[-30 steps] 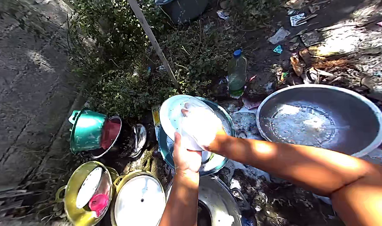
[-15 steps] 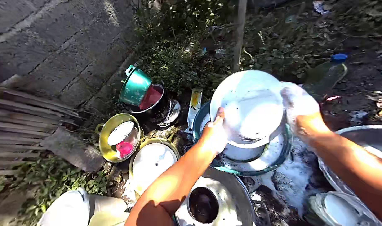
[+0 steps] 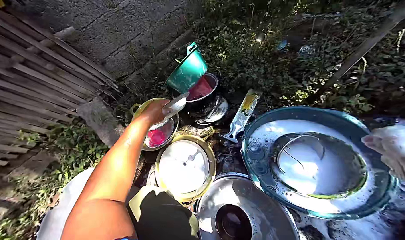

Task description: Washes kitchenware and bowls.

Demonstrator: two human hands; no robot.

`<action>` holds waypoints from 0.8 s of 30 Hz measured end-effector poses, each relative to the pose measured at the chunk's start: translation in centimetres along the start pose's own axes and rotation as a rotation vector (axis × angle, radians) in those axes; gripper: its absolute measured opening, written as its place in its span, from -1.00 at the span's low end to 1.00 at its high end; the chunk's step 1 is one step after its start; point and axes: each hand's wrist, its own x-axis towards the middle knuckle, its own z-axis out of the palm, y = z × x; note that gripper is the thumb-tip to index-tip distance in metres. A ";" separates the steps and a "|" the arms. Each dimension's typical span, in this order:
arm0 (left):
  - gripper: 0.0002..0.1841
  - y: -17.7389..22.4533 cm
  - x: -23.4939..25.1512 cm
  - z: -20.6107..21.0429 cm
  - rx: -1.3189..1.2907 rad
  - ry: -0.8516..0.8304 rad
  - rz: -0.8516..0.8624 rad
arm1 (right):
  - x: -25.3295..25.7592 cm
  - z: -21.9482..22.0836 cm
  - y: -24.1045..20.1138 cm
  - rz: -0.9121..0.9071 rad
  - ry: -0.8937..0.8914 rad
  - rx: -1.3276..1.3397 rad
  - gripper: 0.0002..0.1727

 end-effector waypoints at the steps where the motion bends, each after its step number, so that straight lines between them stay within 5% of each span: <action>1: -0.68 -2.8 1.3 1.7 0.029 0.009 -0.051 | -0.2 -0.2 -0.1 -0.018 -0.011 0.010 -0.49; 3: -0.67 -7.3 3.2 4.7 0.068 0.018 -0.171 | -2.0 -0.7 -2.6 -0.108 -0.115 -0.019 -0.50; 4: -0.68 -9.0 3.8 5.9 0.086 0.020 -0.212 | -3.9 -0.5 -7.0 -0.022 -0.156 -0.044 -0.55; 5: -0.68 -10.1 4.2 6.7 0.114 0.013 -0.234 | -5.6 1.1 -13.4 0.275 -0.035 0.014 -0.63; 6: -0.66 -10.7 4.6 7.3 0.136 0.006 -0.226 | -5.8 2.3 -16.6 0.435 0.090 0.023 -0.67; 7: -0.57 -10.3 5.0 7.8 0.139 -0.014 -0.186 | -5.5 1.8 -15.3 0.379 0.021 -0.034 -0.65; 8: -0.48 -8.8 5.6 8.3 0.132 -0.029 -0.111 | -4.3 -0.1 -9.5 0.110 -0.086 -0.063 -0.59; 9: -0.43 -5.8 6.0 8.9 0.124 -0.052 -0.007 | -3.0 -1.1 -5.0 0.036 -0.082 -0.014 -0.48; 12: -0.52 6.0 5.5 12.5 0.051 -0.172 0.371 | -2.2 -2.6 -0.4 0.134 -0.046 -0.006 -0.51; 16: -0.63 18.0 5.1 21.0 -0.202 -0.346 0.571 | -2.8 -6.2 2.4 0.143 -0.478 -0.127 -0.64; 18: -0.55 21.5 5.9 26.7 -0.411 -0.316 0.416 | -5.5 -7.7 5.1 0.118 -0.492 -0.079 -0.72; 21: -0.47 25.6 4.9 33.7 -0.737 -0.105 -0.098 | -10.8 -9.3 10.8 0.153 -0.361 -0.179 -0.72; 23: -0.45 27.3 3.4 36.1 -0.680 -0.134 -0.349 | -14.1 -8.8 14.5 0.198 -0.264 -0.183 -0.71; 24: -0.50 27.6 2.4 36.9 -0.518 -0.228 -0.328 | -15.4 -8.4 15.8 0.268 -0.257 -0.188 -0.72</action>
